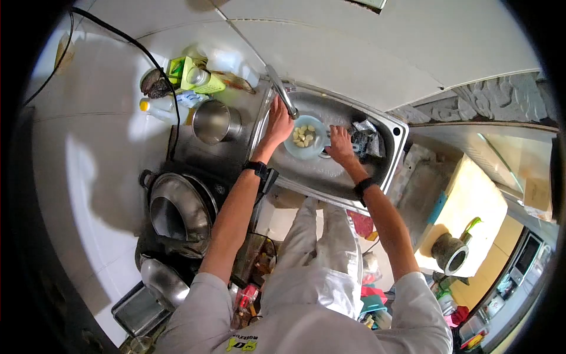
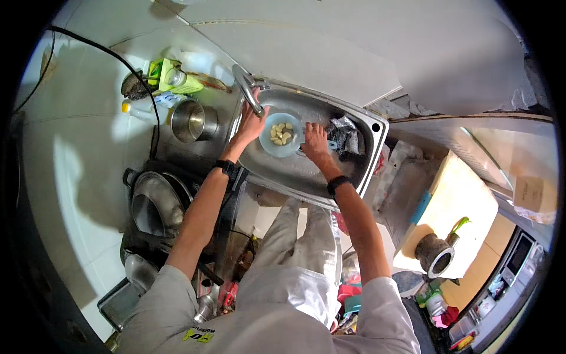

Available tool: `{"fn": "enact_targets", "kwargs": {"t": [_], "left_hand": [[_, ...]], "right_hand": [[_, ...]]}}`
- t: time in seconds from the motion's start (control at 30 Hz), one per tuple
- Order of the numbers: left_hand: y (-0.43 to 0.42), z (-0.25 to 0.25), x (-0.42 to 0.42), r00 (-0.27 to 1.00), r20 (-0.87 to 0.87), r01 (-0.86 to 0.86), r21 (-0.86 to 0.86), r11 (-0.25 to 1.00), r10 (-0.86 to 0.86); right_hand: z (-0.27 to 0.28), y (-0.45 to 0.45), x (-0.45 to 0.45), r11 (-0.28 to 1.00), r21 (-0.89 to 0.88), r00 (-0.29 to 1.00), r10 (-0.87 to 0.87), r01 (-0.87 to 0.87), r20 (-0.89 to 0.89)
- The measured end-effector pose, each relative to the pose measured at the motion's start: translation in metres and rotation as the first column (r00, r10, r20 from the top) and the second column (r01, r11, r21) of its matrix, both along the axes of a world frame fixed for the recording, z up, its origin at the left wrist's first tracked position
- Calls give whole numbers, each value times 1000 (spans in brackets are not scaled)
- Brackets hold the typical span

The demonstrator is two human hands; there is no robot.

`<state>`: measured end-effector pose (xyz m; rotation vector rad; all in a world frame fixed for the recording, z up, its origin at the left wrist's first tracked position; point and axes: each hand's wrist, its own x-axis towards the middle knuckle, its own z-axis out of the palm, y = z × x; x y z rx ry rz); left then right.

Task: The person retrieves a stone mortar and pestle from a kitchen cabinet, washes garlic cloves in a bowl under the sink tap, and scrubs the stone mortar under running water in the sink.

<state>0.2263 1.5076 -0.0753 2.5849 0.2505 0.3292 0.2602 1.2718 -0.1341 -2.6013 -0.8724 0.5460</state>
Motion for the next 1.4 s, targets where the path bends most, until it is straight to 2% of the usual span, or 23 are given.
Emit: {"fn": "enact_targets", "kwargs": {"t": [0.07,0.13,0.2,0.27,0.4,0.5,0.7,0.77,0.83,0.87,0.93,0.97,1.0,1.03,1.07,1.1,1.13,1.17,1.2,1.23,1.27,1.37,1.4], "left_hand": [[6,-1,18,998,53,-18,15,1000,17],[5,5,31,997,73,59,-302,951,-39],[7,2,40,998,-9,44,-483,875,-56],[17,-27,46,986,141,127,-342,931,-83],[19,4,40,991,3,125,-339,932,-131],[16,15,30,991,16,130,-218,967,-129],[12,12,19,993,10,115,-243,963,-116],[8,18,13,993,15,116,-233,965,-116],[0,22,6,999,-47,-24,-352,936,8],[-5,20,2,999,-47,-24,-351,936,8],[-16,-5,-8,975,47,-191,-313,930,216],[-22,-13,-14,966,-79,-250,-521,816,245],[-28,-20,-17,967,-79,-248,-521,817,243],[-34,-25,-19,950,-236,-311,-794,523,206],[-39,-31,-18,926,-361,-374,-916,141,109],[-45,-32,-15,926,-368,-376,-921,106,88],[-50,-28,-11,926,-367,-375,-921,106,89],[-54,-24,-6,919,-389,-393,-896,205,63],[-56,-26,-4,910,-413,-405,-863,301,38],[-56,-28,-1,947,-321,-295,-875,383,-4],[-56,-30,2,946,-323,-297,-875,381,-4],[-47,-64,10,919,-388,-261,-448,855,77],[-53,-64,10,918,-389,-262,-450,854,77]], "right_hand": [[11,6,-6,997,64,999,-34,32,35],[11,7,-12,997,77,998,-24,19,64],[5,10,-16,999,-41,987,29,-23,159],[10,7,-22,954,-232,882,272,-192,386],[-19,8,-24,940,-339,927,161,-40,337],[-20,13,-20,961,-277,968,69,1,243],[-13,16,-10,964,-264,964,55,16,259],[-23,14,-7,989,-146,917,94,-40,387],[-9,16,-9,988,-141,888,114,-57,445],[0,19,-11,988,-137,854,133,-73,502],[13,27,-17,998,-34,889,67,-58,452],[18,33,-21,997,67,920,7,-36,392],[15,40,-24,997,66,920,5,-34,392],[11,47,-27,949,300,984,-136,96,115],[7,54,-29,838,472,960,-205,273,-192],[7,60,-28,776,491,899,-219,396,-380],[2,69,-29,776,491,899,-218,395,-379],[-3,79,-31,560,477,659,-172,677,-733],[-4,85,-31,335,303,323,-5,892,-946],[-6,85,-28,404,185,213,-25,896,-977],[-7,87,-30,406,182,211,-26,896,-977],[33,99,-35,52,37,16,366,998,-930],[32,100,-35,53,36,14,364,998,-931]]}}
